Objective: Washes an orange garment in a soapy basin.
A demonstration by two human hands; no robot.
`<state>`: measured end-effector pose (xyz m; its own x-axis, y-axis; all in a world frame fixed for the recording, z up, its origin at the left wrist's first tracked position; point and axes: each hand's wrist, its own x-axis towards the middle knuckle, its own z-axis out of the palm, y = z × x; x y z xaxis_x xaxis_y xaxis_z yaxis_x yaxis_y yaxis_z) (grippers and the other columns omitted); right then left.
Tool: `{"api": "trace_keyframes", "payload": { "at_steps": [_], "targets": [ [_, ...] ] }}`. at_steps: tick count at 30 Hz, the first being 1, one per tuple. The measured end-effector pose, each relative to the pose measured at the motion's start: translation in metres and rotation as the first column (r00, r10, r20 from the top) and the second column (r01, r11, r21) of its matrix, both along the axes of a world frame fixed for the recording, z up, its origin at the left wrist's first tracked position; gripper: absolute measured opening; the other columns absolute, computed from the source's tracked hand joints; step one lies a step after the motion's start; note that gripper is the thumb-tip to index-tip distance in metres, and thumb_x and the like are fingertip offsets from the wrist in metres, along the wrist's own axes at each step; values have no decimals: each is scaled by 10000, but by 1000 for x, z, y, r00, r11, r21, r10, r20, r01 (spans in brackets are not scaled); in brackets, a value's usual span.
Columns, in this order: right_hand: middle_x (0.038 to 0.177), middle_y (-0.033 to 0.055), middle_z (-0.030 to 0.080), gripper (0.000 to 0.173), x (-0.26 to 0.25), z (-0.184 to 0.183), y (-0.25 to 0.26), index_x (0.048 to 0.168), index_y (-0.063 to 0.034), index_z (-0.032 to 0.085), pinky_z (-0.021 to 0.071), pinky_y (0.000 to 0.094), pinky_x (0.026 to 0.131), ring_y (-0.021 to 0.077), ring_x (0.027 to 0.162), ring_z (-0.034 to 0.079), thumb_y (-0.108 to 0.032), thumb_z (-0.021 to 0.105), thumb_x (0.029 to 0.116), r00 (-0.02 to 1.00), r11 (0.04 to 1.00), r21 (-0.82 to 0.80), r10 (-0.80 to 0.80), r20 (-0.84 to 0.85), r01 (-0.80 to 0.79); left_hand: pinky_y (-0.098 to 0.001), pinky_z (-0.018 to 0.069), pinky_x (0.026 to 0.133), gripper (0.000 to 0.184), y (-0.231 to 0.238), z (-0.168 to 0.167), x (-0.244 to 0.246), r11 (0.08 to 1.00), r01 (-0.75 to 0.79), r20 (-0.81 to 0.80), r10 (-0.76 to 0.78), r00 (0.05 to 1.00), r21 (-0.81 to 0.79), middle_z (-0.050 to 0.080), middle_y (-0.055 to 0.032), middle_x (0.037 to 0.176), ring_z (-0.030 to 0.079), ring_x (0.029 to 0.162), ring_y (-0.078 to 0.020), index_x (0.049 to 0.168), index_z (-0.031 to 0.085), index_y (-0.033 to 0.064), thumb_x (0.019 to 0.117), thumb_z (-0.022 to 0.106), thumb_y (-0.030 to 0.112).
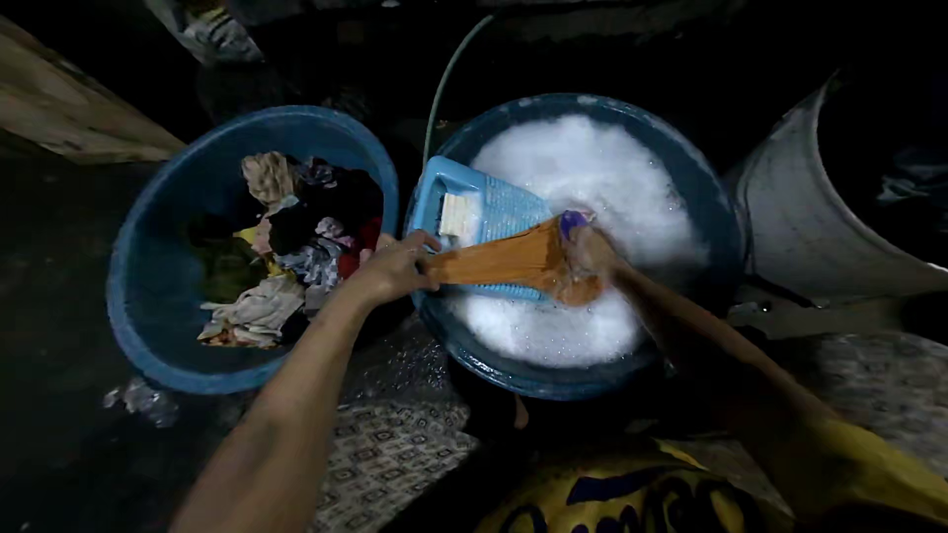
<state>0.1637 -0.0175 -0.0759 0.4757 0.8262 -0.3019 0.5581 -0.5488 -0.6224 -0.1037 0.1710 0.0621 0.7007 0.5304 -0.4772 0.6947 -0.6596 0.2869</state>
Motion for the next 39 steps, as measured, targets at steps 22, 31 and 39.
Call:
{"api": "trace_keyframes", "payload": {
  "at_steps": [22, 31, 39],
  "targets": [
    [1012, 236, 668, 286, 44, 34, -60, 1087, 16, 674, 520, 586, 798, 362, 902, 648, -255, 656, 999, 922, 930, 120, -317, -223, 349, -818, 278, 1004, 384, -51, 2, 18, 962, -48, -25, 57, 998, 267, 659, -217, 1280, 394, 1358, -558, 1219, 739, 143, 948, 712, 414],
    [1237, 308, 631, 314, 6, -22, -72, 1283, 35, 617, 506, 621, 945, 446, 1122, 630, -141, 585, 1025, 895, 920, 85, -344, -285, 382, -652, 425, 991, 361, -79, -72, 92, 887, 223, -166, -168, 972, 405, 588, -257, 1333, 460, 1321, -485, 1307, 617, -30, 988, 604, 139],
    [825, -29, 627, 116, 26, 29, -89, 1116, -96, 599, 537, 263, 643, 66, 681, 590, -139, 520, 1043, 544, 432, 414, -240, -804, 802, -331, 580, 662, 226, -108, -49, 80, 356, -222, 46, 611, 790, -908, 676, -35, 897, 670, 767, -143, 1142, 625, 137, 996, 469, 214]
  ]
}}
